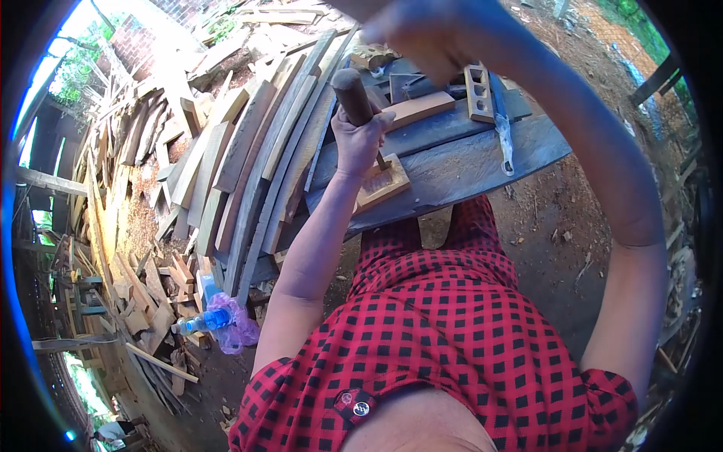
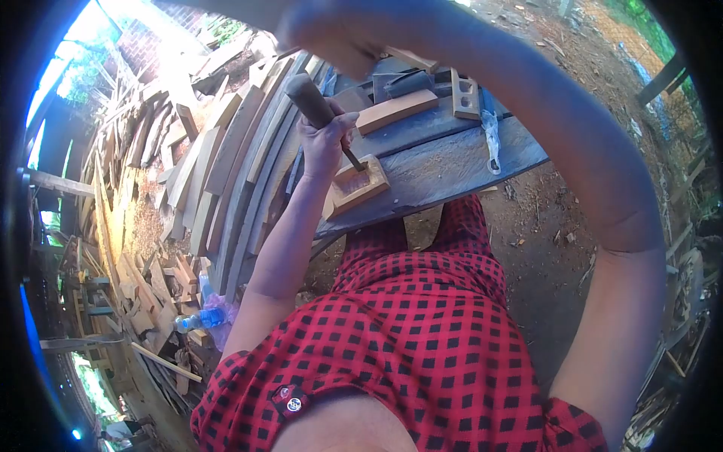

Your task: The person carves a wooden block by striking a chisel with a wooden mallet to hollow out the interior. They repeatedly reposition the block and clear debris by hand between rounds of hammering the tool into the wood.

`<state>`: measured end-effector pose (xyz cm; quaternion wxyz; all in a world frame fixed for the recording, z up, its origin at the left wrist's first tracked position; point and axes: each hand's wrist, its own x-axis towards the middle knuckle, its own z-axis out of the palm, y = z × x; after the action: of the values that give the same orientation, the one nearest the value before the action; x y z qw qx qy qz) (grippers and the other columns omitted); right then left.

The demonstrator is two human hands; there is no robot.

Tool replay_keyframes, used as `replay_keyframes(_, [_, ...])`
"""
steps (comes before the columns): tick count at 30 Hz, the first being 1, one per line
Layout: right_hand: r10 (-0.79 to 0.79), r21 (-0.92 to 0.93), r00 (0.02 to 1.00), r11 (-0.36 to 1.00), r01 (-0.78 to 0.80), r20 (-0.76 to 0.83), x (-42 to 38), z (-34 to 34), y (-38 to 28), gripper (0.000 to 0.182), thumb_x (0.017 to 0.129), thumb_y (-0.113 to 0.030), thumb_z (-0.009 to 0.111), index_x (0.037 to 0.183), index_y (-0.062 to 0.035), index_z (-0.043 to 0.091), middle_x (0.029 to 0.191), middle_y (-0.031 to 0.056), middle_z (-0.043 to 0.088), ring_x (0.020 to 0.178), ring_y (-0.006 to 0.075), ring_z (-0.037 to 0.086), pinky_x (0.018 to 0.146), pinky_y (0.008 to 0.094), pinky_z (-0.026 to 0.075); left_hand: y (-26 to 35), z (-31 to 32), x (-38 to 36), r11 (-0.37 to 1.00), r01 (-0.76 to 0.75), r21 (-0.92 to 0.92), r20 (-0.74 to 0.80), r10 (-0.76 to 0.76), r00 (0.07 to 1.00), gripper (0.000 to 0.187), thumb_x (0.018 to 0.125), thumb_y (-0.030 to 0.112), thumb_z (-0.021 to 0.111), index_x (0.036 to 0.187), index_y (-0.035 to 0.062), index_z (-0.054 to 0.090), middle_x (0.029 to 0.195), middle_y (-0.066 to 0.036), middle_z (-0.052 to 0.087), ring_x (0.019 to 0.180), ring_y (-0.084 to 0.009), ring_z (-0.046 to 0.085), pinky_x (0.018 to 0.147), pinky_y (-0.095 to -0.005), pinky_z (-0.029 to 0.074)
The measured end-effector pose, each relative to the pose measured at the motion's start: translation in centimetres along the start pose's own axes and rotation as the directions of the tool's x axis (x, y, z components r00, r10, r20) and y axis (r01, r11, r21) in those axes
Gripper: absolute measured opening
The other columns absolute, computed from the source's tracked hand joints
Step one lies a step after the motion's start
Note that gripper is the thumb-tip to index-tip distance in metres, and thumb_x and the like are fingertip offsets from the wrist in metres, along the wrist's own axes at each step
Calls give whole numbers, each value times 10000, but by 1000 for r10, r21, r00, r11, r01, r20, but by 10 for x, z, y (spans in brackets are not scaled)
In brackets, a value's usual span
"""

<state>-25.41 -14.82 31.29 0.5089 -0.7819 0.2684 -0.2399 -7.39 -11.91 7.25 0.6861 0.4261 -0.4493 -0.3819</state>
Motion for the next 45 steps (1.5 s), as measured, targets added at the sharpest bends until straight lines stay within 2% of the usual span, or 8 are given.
replay_keyframes(2, [44, -640, 999, 768, -16, 28, 31, 6, 55, 758, 540, -323, 808, 1119, 104, 570, 1015, 211, 643, 871, 254, 652, 707, 315, 523, 2, 1, 0, 1000, -7, 1, 0, 7, 1000, 166, 736, -6, 691, 750, 67, 542, 561, 17, 496, 456, -67, 469, 448, -218, 373])
replay_keyframes(9, [-81, -44, 996, 996, 80, -28, 22, -11, -9, 593, 575, -289, 790, 971, 118, 623, 853, 179, 664, 706, 228, 667, 581, 284, 535, -1, 1, 4, 1000, 8, -19, -29, -9, 1000, 164, 741, -2, 688, 742, 70, 541, 560, 16, 494, 441, -64, 459, 432, -216, 366])
replay_keyframes(15, [-5, -618, 1000, 786, 16, 18, 34, 19, 59, 410, 660, -222, 727, 1029, -44, 714, 875, 123, 682, 670, 184, 665, 537, 265, 529, 0, 1, 1, 1000, 3, 12, -29, -3, 1000, 165, 745, -9, 684, 752, 70, 539, 561, 19, 492, 423, -61, 447, 412, -214, 360])
replay_keyframes(23, [-167, 23, 980, 985, 170, -105, 17, 1, -3, 631, 607, -309, 810, 1046, 90, 594, 877, 179, 651, 717, 235, 663, 613, 295, 540, -1, 0, 5, 999, -3, -39, -18, 2, 1000, 173, 749, -24, 679, 764, 72, 536, 563, 18, 499, 426, -62, 459, 404, -209, 360])
replay_keyframes(26, [-117, -711, 977, 671, 212, 180, 43, 13, 60, 605, 498, -327, 732, 968, 41, 630, 849, 150, 642, 760, 218, 641, 656, 280, 501, 2, 1, 0, 999, 31, -11, -22, -31, 999, 177, 746, -25, 681, 766, 71, 535, 562, 18, 500, 425, -65, 462, 404, -213, 361])
replay_keyframes(35, [-180, 98, 917, 969, 228, -357, 40, 6, 10, 607, 597, -321, 805, 1010, 90, 634, 873, 184, 666, 682, 221, 675, 560, 282, 541, -2, 1, 2, 1000, 16, -18, -43, -17, 999, 185, 744, -23, 685, 760, 70, 527, 555, 18, 487, 422, -70, 456, 412, -220, 358])
replay_keyframes(39, [-37, -574, 999, 818, 32, 3, 35, 23, 64, 619, 477, -308, 771, 970, 36, 621, 861, 159, 613, 753, 236, 626, 628, 320, 504, 0, 1, -1, 1000, 14, -24, -46, -15, 999, 185, 744, -23, 683, 758, 70, 524, 554, 16, 488, 425, -70, 458, 416, -219, 362])
replay_keyframes(45, [123, -315, 991, 940, -135, -56, 43, -4, -4, 580, 583, -287, 795, 989, 100, 648, 819, 173, 670, 632, 225, 677, 503, 285, 547, -2, 0, -3, 999, 32, 5, -48, -32, 998, 184, 752, -16, 681, 759, 74, 521, 556, 15, 489, 434, -70, 466, 423, -220, 368])
